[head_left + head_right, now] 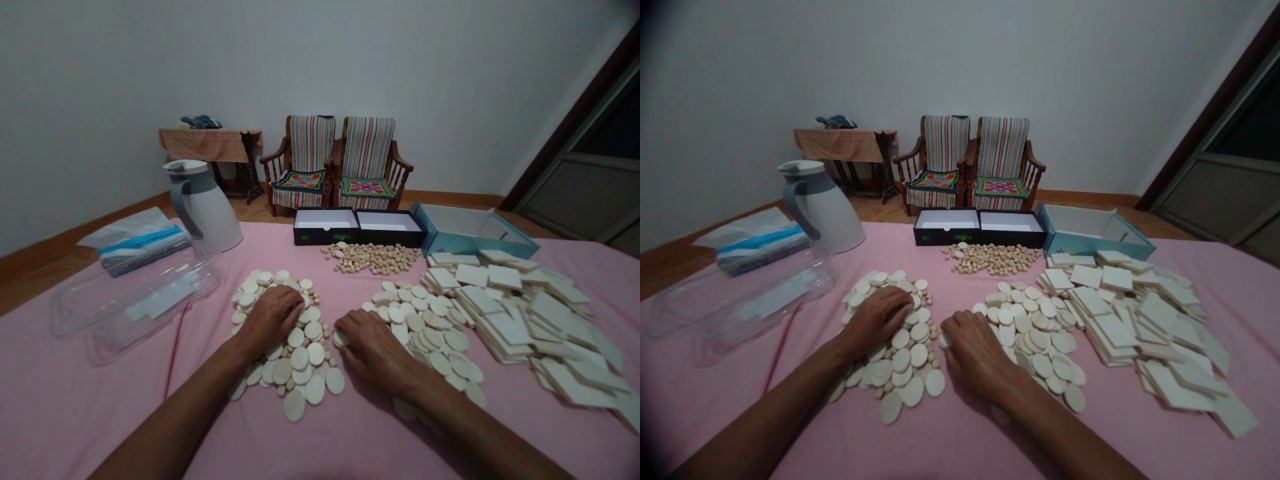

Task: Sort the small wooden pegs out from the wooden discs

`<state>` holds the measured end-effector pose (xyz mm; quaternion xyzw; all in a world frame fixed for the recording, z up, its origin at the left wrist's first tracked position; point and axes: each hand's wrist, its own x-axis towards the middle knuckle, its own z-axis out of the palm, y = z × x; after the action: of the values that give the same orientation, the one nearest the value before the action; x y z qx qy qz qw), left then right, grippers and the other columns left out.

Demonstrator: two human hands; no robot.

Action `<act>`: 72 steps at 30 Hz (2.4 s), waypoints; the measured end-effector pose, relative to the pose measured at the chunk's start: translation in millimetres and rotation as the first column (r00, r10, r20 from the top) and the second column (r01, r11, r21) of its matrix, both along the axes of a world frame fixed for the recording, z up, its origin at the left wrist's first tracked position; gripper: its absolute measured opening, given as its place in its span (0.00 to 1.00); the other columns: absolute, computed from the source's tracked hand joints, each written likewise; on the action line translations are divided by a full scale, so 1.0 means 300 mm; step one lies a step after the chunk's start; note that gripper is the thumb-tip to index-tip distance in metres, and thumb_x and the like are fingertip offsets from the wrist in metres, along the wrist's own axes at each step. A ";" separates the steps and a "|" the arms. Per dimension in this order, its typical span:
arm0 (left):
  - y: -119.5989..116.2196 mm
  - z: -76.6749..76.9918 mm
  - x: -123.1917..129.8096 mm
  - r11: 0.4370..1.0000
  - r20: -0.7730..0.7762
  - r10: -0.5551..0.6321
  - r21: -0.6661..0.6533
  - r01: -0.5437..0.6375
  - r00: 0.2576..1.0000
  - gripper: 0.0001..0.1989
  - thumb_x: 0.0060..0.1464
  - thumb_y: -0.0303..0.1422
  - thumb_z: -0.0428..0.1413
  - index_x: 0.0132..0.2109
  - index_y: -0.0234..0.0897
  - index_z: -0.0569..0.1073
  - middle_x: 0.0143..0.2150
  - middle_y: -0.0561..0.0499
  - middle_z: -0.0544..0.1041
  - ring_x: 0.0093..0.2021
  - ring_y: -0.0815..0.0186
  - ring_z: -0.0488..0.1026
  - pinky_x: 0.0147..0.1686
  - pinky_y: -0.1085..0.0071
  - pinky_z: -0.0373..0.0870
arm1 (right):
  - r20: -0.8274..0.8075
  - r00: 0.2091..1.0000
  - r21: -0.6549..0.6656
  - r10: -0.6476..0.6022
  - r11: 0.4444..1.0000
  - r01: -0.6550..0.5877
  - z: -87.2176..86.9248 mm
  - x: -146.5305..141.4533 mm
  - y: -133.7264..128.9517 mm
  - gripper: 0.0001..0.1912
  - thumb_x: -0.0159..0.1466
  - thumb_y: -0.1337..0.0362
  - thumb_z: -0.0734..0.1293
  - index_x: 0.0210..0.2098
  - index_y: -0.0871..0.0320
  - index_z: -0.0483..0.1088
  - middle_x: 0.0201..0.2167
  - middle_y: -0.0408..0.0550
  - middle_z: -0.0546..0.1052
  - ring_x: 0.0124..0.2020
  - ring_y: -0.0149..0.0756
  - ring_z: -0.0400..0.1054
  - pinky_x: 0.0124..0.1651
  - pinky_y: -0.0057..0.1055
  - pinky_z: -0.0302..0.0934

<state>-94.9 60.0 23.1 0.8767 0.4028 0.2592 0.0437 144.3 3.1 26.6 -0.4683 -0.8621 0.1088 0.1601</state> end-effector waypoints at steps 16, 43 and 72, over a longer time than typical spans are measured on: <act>0.006 -0.004 -0.004 1.000 0.023 0.007 0.008 -0.007 1.000 0.10 0.62 0.32 0.48 0.39 0.35 0.74 0.38 0.45 0.77 0.40 0.62 0.71 0.43 0.64 0.68 | 0.122 0.929 0.110 -0.350 0.935 0.338 0.107 0.300 0.085 0.11 0.57 0.71 0.65 0.40 0.59 0.71 0.36 0.51 0.75 0.39 0.41 0.69 0.40 0.33 0.58; 0.017 -0.022 -0.012 0.998 0.043 -0.008 0.062 0.005 0.999 0.09 0.62 0.30 0.49 0.38 0.36 0.73 0.36 0.47 0.76 0.38 0.62 0.72 0.41 0.65 0.68 | 0.011 1.000 -0.186 0.025 0.982 -0.023 0.042 -0.049 -0.166 0.17 0.56 0.76 0.59 0.43 0.57 0.64 0.45 0.52 0.70 0.44 0.40 0.63 0.47 0.34 0.57; 0.005 -0.028 -0.005 0.995 0.069 0.020 0.099 -0.027 0.997 0.08 0.62 0.29 0.49 0.37 0.35 0.72 0.35 0.47 0.75 0.38 0.62 0.70 0.41 0.63 0.66 | -0.028 1.000 -0.158 0.007 0.987 -0.012 -0.016 -0.097 0.082 0.08 0.61 0.70 0.59 0.39 0.59 0.67 0.39 0.50 0.71 0.40 0.36 0.64 0.39 0.29 0.54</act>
<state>-96.3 61.4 14.6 0.8637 0.3978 0.3093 0.0107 115.2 27.8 21.7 -0.4738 -0.8508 0.1838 0.1338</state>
